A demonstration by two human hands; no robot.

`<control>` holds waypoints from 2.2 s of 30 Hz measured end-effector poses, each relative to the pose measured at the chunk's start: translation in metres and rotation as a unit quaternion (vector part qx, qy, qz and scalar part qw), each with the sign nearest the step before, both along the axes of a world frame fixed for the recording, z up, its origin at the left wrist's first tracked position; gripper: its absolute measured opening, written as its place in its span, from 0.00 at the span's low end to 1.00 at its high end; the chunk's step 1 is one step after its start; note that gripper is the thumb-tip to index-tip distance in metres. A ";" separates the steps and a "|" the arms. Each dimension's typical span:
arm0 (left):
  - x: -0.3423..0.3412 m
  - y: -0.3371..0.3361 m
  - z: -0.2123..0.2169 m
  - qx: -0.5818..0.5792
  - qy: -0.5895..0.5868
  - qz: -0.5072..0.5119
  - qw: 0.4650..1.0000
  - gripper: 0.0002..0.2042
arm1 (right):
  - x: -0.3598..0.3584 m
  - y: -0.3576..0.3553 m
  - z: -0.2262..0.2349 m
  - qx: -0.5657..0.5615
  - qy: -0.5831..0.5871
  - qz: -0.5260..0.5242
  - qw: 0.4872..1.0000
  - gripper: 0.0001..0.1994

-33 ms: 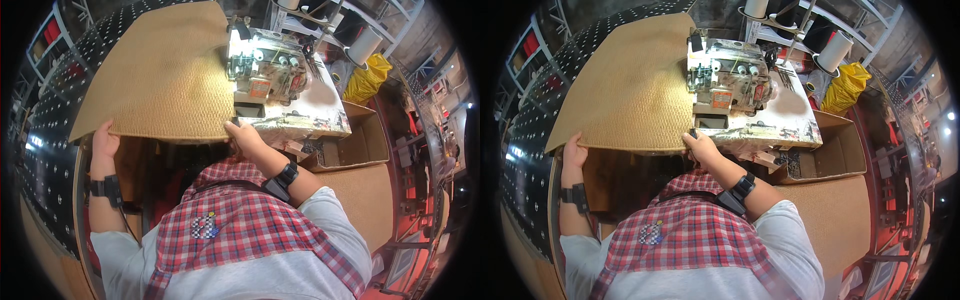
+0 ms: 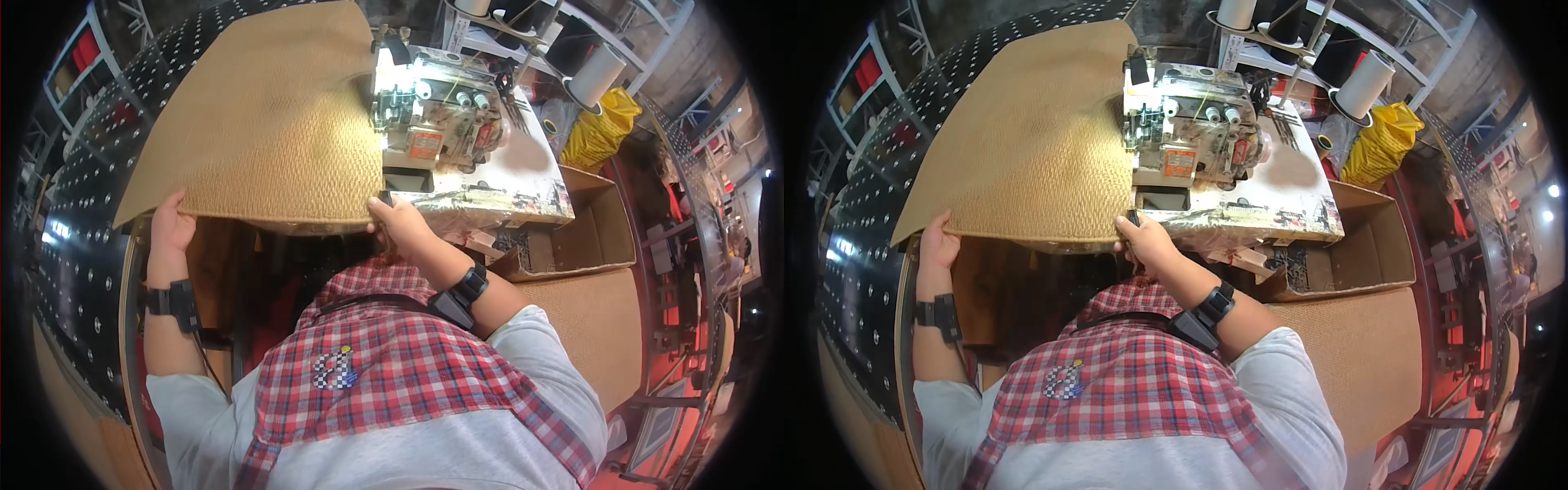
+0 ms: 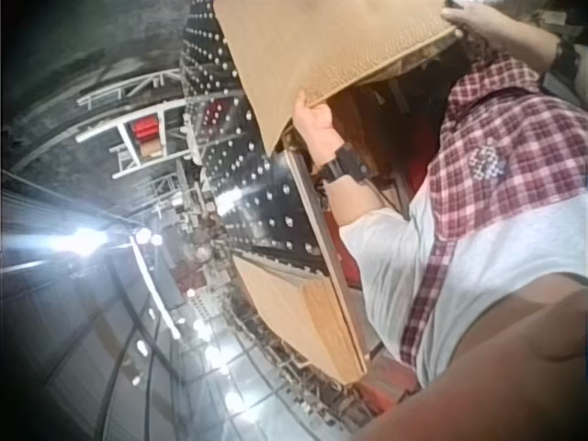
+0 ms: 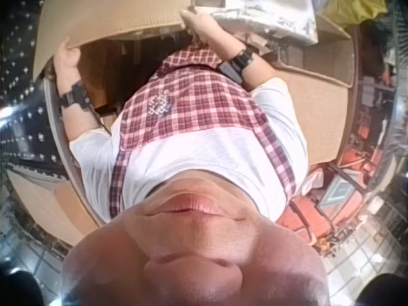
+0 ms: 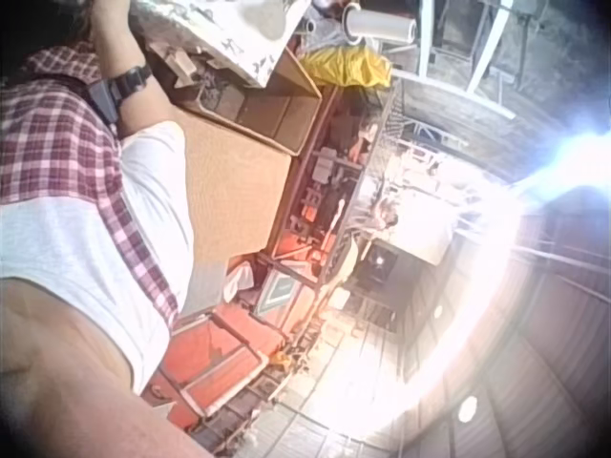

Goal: Sewing the edges of a textured tan carpet piece using a large industrial overlock sewing machine.

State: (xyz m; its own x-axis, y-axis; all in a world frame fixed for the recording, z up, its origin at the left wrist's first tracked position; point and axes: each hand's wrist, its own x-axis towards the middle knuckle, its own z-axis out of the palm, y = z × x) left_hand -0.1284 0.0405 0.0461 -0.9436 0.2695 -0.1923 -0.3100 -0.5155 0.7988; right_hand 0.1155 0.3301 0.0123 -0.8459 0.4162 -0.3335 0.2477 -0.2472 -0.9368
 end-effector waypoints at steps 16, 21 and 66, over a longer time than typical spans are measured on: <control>-0.095 0.076 0.005 0.018 -0.005 -0.060 0.998 0.15 | 0.021 0.041 -0.013 -0.078 0.054 -0.097 0.991 0.09; -0.136 0.089 -0.017 -0.133 0.122 -0.094 0.979 0.14 | 0.028 0.045 -0.013 -0.088 0.043 -0.128 0.987 0.10; -0.013 0.267 0.025 -0.456 0.654 -0.212 0.565 0.11 | -0.149 0.034 0.048 -0.355 0.116 -0.096 0.923 0.17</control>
State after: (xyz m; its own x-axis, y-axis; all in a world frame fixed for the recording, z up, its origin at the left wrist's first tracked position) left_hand -0.1416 0.3076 0.0709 -0.3266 0.8762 0.3545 0.9123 0.1941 0.3606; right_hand -0.0339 0.3646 0.0606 -0.8624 0.3113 -0.3992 -0.0510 -0.8379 -0.5434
